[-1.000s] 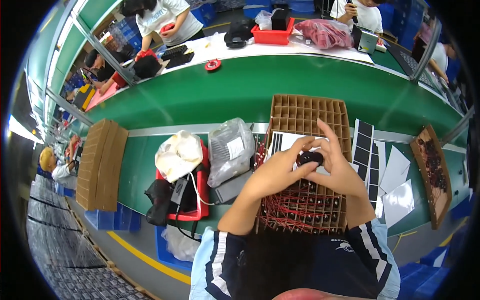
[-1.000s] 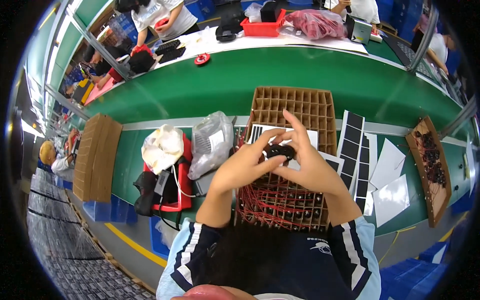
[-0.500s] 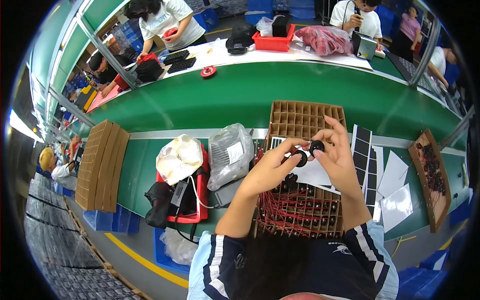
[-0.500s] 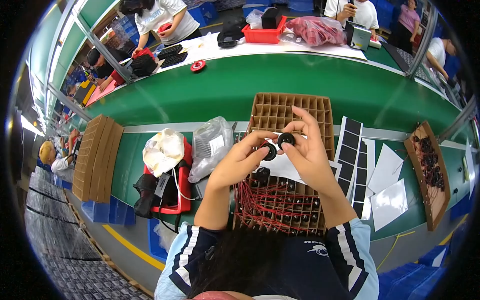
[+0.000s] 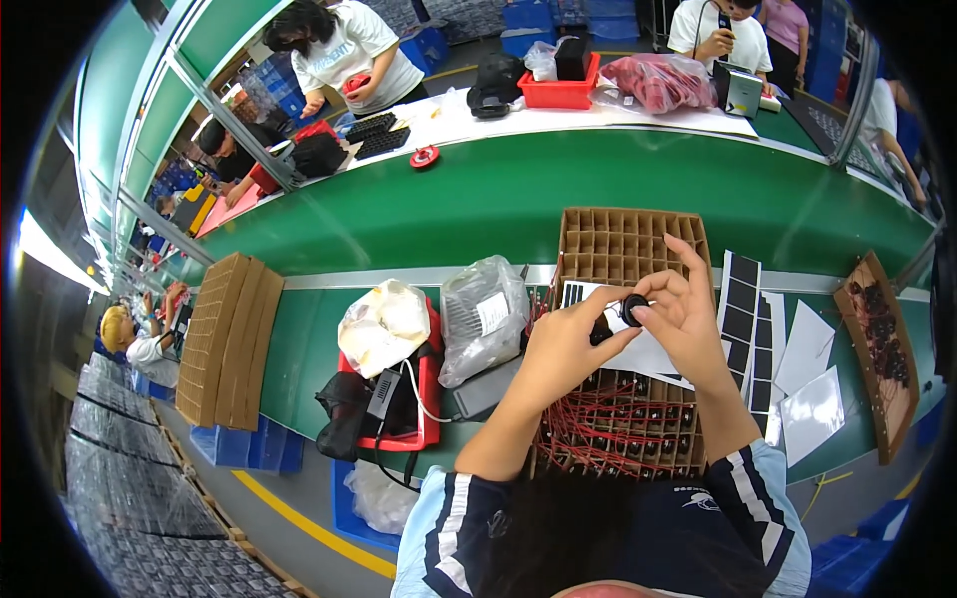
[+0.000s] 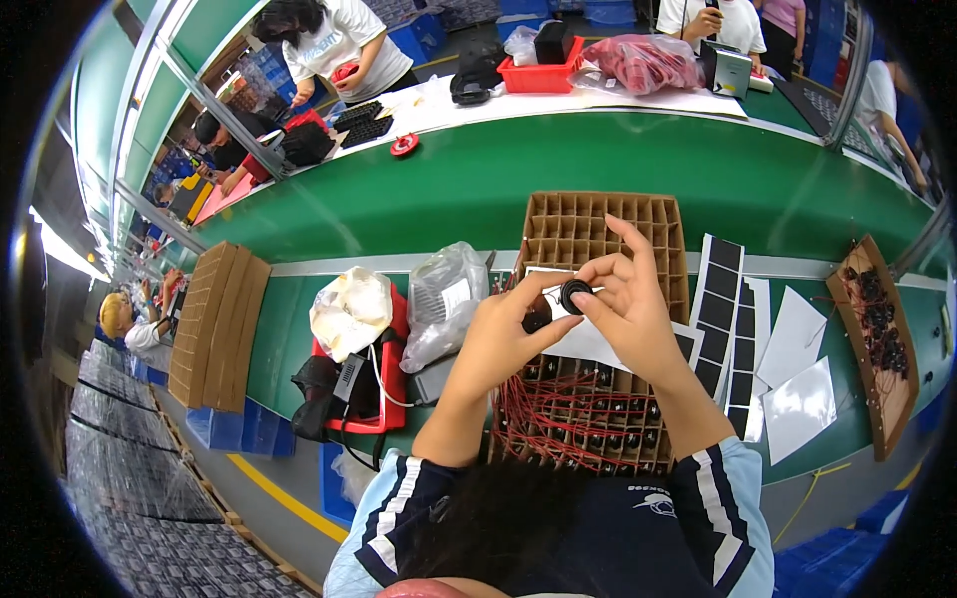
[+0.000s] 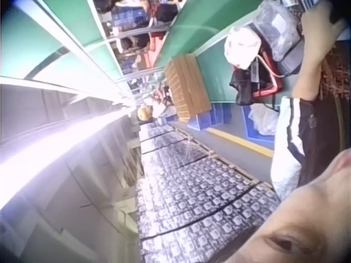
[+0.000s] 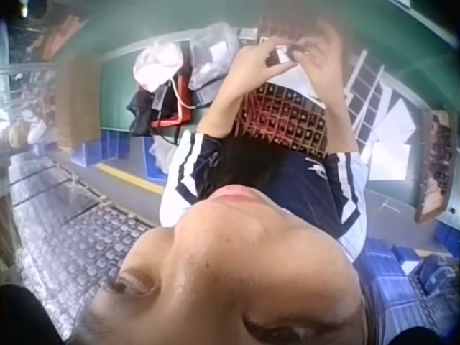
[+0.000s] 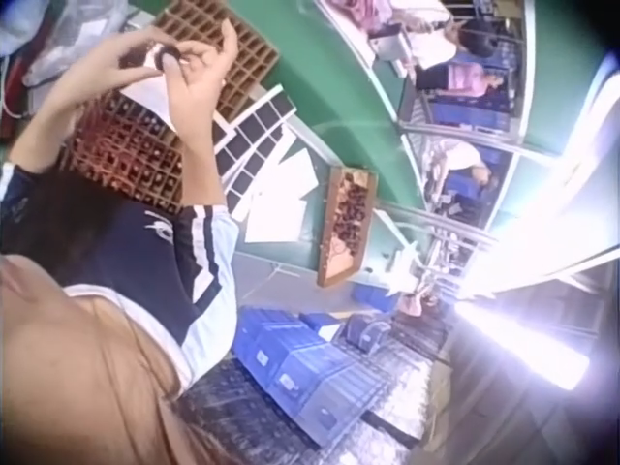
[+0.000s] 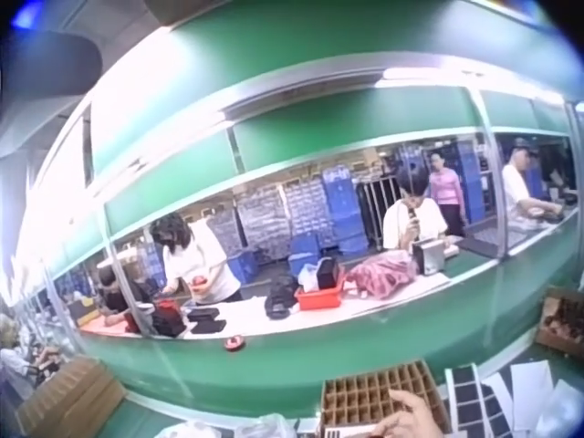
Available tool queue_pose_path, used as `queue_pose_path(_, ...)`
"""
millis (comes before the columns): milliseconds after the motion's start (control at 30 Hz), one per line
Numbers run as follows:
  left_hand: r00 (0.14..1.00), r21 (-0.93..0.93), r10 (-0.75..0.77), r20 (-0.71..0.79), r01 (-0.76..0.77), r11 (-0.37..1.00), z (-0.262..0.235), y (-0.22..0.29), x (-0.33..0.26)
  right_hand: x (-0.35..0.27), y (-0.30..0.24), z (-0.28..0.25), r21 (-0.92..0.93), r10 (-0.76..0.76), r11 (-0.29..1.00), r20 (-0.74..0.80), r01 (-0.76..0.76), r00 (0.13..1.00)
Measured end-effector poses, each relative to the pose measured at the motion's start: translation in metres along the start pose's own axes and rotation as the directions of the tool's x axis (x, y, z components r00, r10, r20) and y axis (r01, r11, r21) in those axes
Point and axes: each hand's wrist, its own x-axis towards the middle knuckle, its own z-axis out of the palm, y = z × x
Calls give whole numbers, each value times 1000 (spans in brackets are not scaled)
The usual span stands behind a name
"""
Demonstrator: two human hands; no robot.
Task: Assembling small electronic components with wires and applying adhesive labels at a factory workbench.
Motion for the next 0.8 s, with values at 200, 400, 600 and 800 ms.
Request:
queue_pose_path(200, 939, -388, -153, 309, 271, 881, -14, -5, 3, 2, -5, -7, 23, -44, 999, -36, 44, 998)
queue_pose_path(400, 864, -676, -73, 497, 439, 592, -5, -15, 10, 1, -22, -22, 92, -208, 971, -142, 223, 968)
queue_pose_path(600, 809, -694, 14, 588, 495, 523, -1, -30, 14, 1, -30, -42, 102, -318, 933, -220, 346, 922)
queue_pose_path(800, 764, -699, 107, 636, 511, 500, 6, -30, 12, -3, -42, -62, 94, -415, 872, -380, 481, 827)
